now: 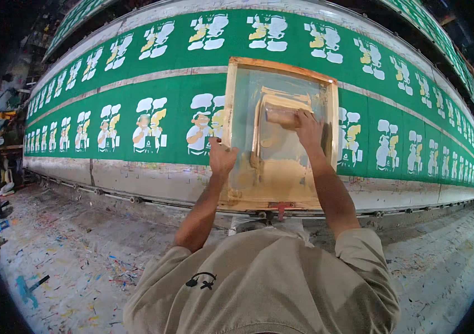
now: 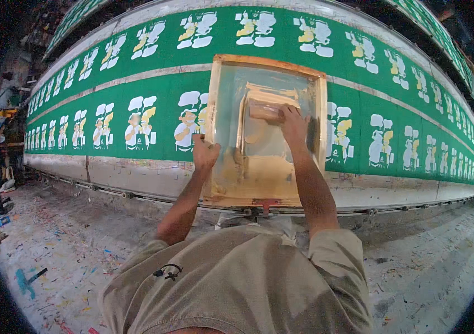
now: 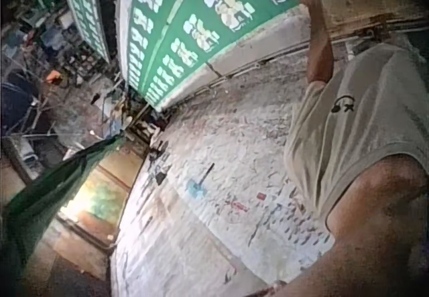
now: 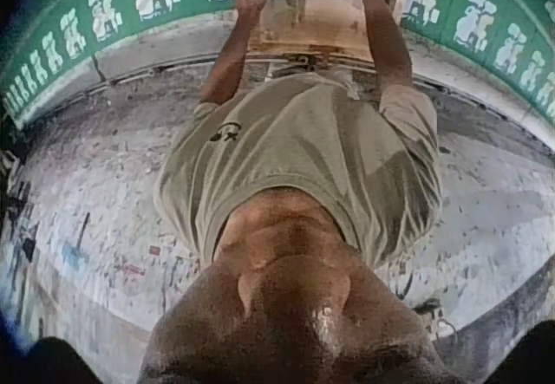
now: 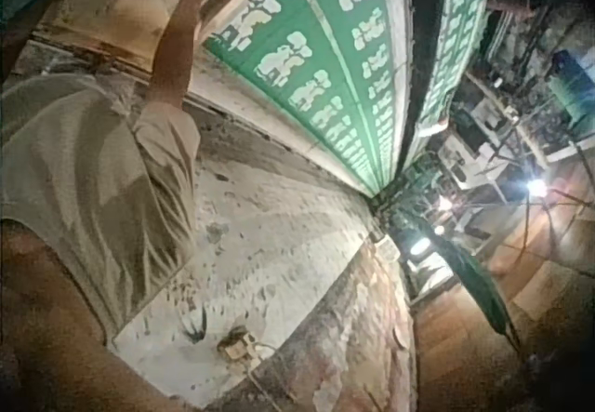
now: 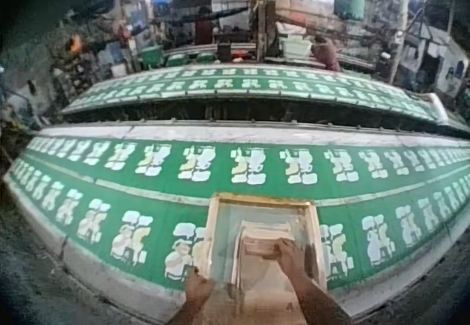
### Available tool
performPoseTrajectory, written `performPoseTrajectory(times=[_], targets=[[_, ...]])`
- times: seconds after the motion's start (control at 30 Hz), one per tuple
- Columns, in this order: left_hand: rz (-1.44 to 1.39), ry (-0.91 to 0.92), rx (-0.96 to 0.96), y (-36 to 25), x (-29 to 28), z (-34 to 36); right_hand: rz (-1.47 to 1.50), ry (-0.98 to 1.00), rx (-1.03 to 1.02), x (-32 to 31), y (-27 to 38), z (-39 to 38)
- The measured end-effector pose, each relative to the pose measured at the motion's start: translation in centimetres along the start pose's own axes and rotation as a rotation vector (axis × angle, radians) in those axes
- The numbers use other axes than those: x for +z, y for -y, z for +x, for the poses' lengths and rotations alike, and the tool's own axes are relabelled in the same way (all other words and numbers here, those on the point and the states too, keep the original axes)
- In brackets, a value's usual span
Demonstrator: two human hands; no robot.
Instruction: Manually apply ink to a green garment using a silkscreen frame and squeegee.
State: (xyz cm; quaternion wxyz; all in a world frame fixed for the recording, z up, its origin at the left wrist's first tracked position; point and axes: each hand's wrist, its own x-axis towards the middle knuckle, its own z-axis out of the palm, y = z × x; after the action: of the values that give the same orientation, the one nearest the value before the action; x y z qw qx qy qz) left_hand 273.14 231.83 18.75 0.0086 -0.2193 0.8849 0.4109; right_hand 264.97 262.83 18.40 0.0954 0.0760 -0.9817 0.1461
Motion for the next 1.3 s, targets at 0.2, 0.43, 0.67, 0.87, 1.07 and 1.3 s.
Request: performPoseTrajectory(times=[0.2,0.43,0.67,0.87,1.07,1.3], targets=[[-0.199,-0.087,0.237,4.1,2.4,0.0,0.158,-0.246,0.288,-0.7,-7.9,-10.2],[-0.226,-0.039,0.119,-10.3,18.0,-5.0,0.617,0.003,0.641,-3.6,-34.5,-16.8],[0.16,-0.207,0.234,-6.0,23.1,-8.4,1.323,-0.108,0.859,-12.0,-32.2,-18.8],[0.493,0.031,0.267,-11.1,21.3,-9.5,0.427,0.134,0.738,-13.6,-28.5,-23.3],[0.062,0.173,0.788,-20.6,25.1,-7.7,-0.019,0.283,-0.049,-12.2,-27.3,-8.8],[0.065,0.263,0.533,-24.6,30.0,0.3,-0.006,0.18,-0.031,-5.6,-27.7,5.6]])
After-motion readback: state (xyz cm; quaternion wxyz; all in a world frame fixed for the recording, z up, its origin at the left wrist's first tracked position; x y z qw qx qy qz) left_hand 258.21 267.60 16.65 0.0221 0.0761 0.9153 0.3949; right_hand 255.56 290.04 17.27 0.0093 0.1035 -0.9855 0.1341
